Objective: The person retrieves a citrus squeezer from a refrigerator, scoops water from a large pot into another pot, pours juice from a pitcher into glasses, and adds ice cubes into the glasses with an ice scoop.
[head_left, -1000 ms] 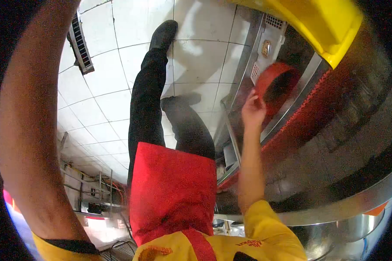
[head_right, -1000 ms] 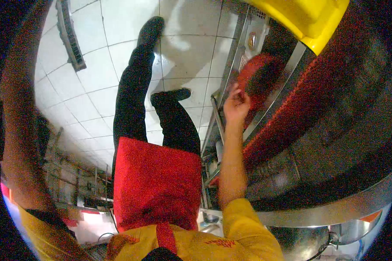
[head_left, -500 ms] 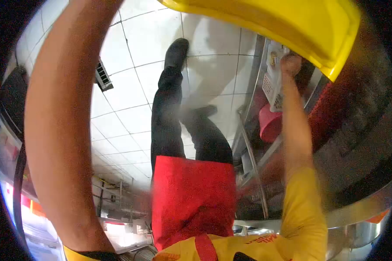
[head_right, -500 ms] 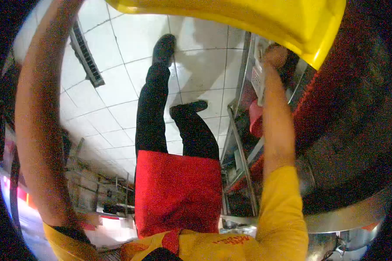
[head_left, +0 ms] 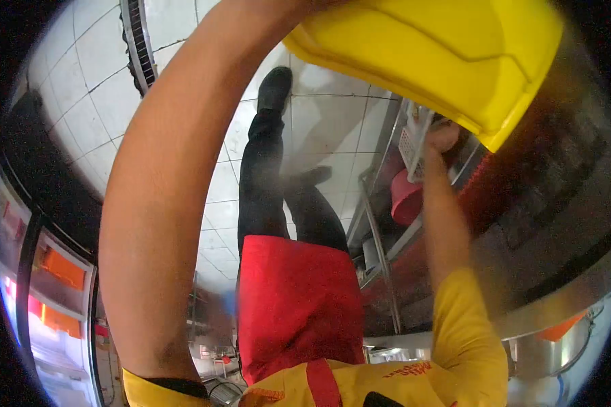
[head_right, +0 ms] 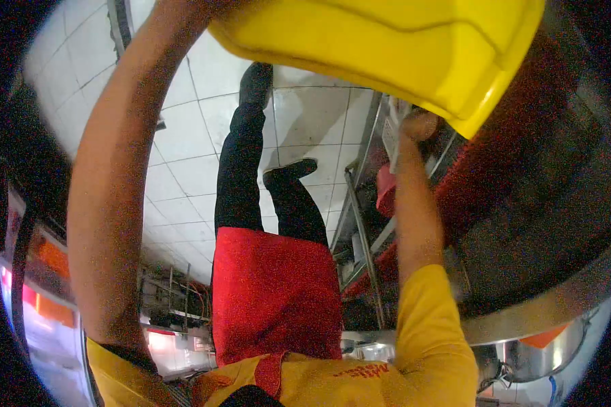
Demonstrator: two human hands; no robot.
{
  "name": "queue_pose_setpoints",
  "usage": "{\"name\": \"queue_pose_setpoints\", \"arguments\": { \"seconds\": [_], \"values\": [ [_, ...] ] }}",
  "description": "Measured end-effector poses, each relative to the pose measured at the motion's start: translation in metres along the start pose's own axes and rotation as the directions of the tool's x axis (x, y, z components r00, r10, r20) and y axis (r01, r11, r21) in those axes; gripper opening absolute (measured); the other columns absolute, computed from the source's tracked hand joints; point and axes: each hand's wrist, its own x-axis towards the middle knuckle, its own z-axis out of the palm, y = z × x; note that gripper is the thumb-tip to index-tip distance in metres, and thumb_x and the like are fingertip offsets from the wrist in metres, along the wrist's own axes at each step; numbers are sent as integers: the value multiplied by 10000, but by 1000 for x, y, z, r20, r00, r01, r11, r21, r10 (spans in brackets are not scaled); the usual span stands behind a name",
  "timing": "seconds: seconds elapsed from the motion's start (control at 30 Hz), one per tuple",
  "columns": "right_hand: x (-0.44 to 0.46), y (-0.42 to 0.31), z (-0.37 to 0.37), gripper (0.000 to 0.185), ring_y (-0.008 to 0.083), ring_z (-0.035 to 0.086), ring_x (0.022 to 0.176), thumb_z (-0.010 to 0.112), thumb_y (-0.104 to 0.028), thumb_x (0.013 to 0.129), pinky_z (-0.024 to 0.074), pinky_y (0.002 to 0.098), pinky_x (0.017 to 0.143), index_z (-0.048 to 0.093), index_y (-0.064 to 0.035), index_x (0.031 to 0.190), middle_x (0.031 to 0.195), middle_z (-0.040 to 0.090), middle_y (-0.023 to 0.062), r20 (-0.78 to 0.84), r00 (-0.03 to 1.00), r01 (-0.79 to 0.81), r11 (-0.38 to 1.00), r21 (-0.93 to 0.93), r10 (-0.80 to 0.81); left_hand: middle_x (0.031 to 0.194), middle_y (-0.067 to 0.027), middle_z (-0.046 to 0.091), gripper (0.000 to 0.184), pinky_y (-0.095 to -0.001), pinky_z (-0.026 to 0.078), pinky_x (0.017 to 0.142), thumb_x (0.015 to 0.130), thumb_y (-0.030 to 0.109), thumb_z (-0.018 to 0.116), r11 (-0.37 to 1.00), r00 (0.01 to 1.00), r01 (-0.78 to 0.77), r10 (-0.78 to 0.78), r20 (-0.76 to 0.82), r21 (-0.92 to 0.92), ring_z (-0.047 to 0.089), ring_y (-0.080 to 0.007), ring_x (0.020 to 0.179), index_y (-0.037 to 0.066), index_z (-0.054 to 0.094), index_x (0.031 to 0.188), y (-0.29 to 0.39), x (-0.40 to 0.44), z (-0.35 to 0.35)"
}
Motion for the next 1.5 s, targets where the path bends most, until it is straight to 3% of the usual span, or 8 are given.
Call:
{"name": "queue_pose_setpoints", "arguments": {
  "seconds": [0.17,0.33,0.47,0.53,0.7,0.93,1.33,1.5],
  "values": [
    [-56,-45,-42,261,323,622,862,598,-151,809,486,405,755,604,58,966,958,631,229,88,907,-418,905,83,411,1402,-331,277,793,-468,441,942,722,542,697,997,994,62,-65,87,43,476,-441,1163,76,470,1322,13,9,-10],
    [-118,-20,-17,249,401,592,730,510,-193,875,444,468,650,595,29,798,785,616,244,-116,977,-178,984,3,177,1439,-310,221,790,-470,402,984,727,518,701,984,960,173,-158,232,-48,410,-437,1233,93,448,1343,26,30,-31],
    [-123,-86,-74,280,377,598,872,587,-179,828,482,465,720,555,10,1032,944,605,212,399,772,-455,869,-194,494,1483,-192,222,909,-707,201,966,659,599,701,976,979,131,-100,175,-175,209,-364,1367,295,315,1424,6,17,-12],
    [-182,-101,-65,252,394,607,800,562,-207,843,484,479,680,566,-36,1028,884,620,186,-154,976,-128,975,180,156,1460,-277,196,840,-673,190,1001,736,561,667,983,947,105,-145,285,151,198,-397,1363,251,310,1430,30,26,-30],
    [-223,-170,-176,199,358,603,785,516,-211,863,480,463,672,578,-87,1006,887,621,154,422,904,-224,914,338,66,1467,-241,220,785,-601,168,1058,798,455,646,982,895,-47,-41,444,185,194,-402,1365,120,311,1424,93,32,-81],
    [-224,-221,-473,117,340,616,771,530,-150,839,514,410,629,552,-79,930,888,614,146,128,948,149,762,630,-292,1279,-212,516,569,-358,344,1023,857,306,594,777,135,591,171,976,-218,471,-282,1218,-17,456,1305,255,62,-250],
    [-283,-89,-771,462,281,560,986,626,-461,793,467,404,784,581,-101,1078,1008,588,104,-679,734,300,908,293,-24,1122,-147,622,385,-297,460,883,849,-54,338,732,427,269,492,758,-626,589,-212,1041,-39,562,1163,488,139,-358],
    [-307,10,-779,283,283,613,701,636,-294,786,463,382,603,628,-11,799,758,632,141,-63,997,75,858,509,-50,1189,-169,588,358,-298,414,946,891,-23,387,603,378,-48,749,544,-796,553,-204,1102,-37,528,1219,592,117,-368]
  ]
}}
